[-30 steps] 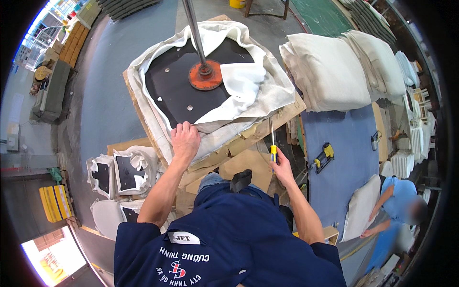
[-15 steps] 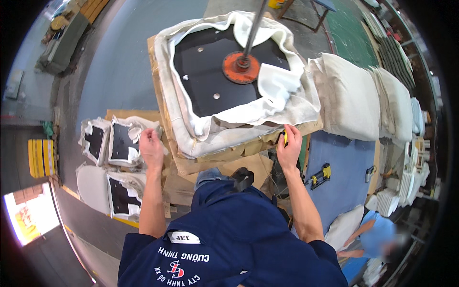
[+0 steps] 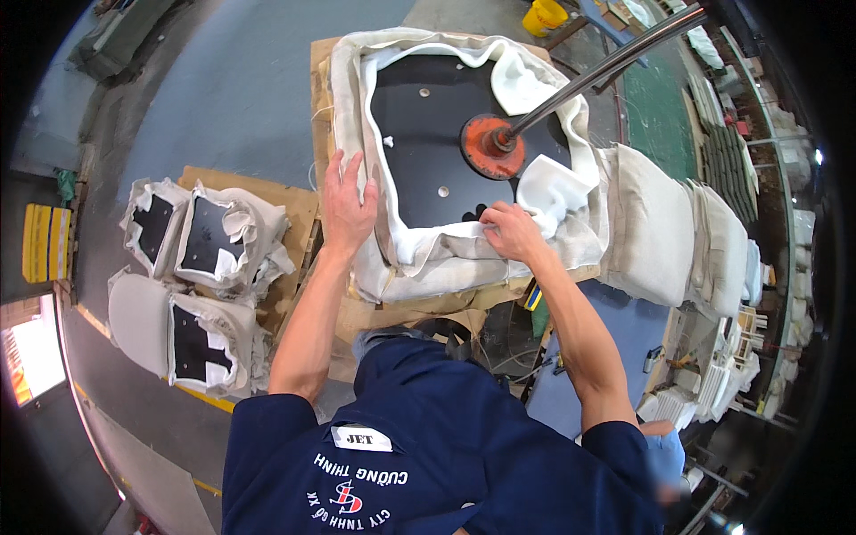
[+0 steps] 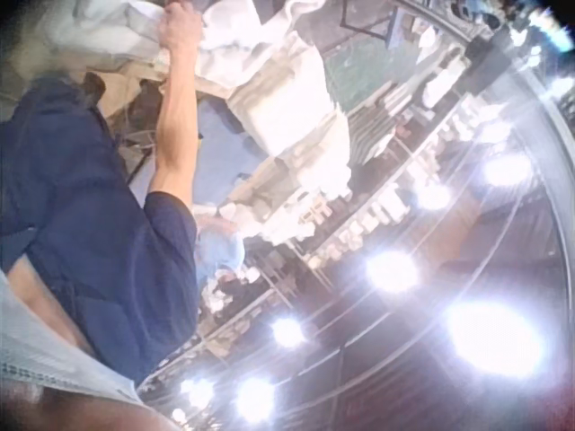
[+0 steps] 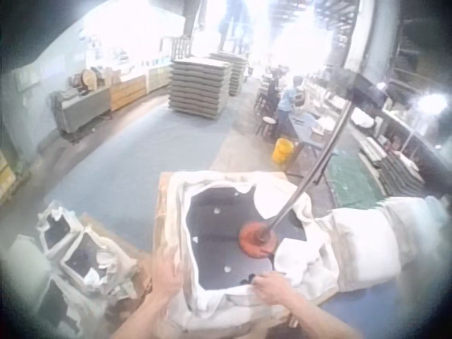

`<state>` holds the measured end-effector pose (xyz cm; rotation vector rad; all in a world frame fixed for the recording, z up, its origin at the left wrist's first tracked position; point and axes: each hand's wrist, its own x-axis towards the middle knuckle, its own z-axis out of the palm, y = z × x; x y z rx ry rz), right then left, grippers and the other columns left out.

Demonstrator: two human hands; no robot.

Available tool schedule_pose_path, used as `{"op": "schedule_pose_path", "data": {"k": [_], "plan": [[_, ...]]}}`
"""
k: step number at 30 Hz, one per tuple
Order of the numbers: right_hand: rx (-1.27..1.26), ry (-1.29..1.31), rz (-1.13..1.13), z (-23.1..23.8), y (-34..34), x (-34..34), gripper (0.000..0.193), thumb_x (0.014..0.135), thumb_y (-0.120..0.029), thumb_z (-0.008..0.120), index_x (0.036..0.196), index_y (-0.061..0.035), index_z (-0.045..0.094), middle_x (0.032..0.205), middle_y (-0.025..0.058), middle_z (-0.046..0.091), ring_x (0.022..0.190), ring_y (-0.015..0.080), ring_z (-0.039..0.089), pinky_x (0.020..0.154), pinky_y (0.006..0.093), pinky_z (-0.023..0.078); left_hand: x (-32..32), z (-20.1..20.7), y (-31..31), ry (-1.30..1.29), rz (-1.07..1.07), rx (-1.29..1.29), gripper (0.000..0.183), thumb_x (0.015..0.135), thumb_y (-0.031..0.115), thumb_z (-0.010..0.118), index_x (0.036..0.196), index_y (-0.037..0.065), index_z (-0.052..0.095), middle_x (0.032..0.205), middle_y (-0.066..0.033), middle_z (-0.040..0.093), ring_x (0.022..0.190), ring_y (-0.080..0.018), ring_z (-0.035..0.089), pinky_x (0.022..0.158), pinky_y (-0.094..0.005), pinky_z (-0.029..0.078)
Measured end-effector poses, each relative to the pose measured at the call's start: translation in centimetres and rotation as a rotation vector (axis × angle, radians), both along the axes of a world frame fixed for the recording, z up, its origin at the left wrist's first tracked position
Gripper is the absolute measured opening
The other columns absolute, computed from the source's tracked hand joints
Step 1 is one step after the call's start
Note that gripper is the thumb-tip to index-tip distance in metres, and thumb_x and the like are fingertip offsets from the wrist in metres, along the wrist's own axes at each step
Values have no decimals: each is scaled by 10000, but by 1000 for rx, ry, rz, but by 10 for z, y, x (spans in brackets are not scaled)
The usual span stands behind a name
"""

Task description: The person staples white fabric onto a black cushion frame using a staple gun, then inserts a foam cushion into the fabric cover. The person works at a workstation in a factory setting.

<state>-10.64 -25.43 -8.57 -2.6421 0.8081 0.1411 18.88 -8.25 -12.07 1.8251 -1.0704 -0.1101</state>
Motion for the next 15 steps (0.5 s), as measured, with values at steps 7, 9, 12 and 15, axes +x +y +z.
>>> {"op": "schedule_pose_path", "data": {"k": [7, 9, 12, 15], "plan": [[15, 159, -74, 14, 0, 15, 154, 824, -254, 689, 945, -175, 740, 1059, 24, 691, 994, 352, 658, 864, 501, 538, 7, -16, -19, -135, -83, 36, 559, 893, 184, 667, 1442, 109, 587, 1506, -163, 505, 1467, -405, 388, 1215, -520, 300], [69, 124, -82, 4, -2, 11, 157, 821, -245, 682, 927, -152, 752, 1022, 54, 696, 965, 354, 668, 849, 486, 547, 6, -16, -19, -142, -101, 40, 549, 889, 184, 670, 1429, 111, 601, 1492, -155, 523, 1466, -405, 388, 1217, -522, 294], [167, 246, -92, 13, -6, 18, 187, 815, -233, 677, 926, -118, 775, 971, 113, 699, 927, 359, 682, 836, 454, 558, 7, -16, -17, -152, -106, 41, 534, 884, 189, 675, 1410, 115, 619, 1476, -140, 543, 1465, -404, 391, 1217, -523, 291], [337, 472, -151, 37, -2, 29, 224, 803, -226, 689, 961, -102, 790, 1025, 149, 712, 978, 355, 690, 866, 415, 557, 10, -15, -17, -150, -117, 41, 530, 877, 194, 680, 1398, 120, 627, 1470, -130, 549, 1467, -401, 389, 1216, -519, 291]]}}
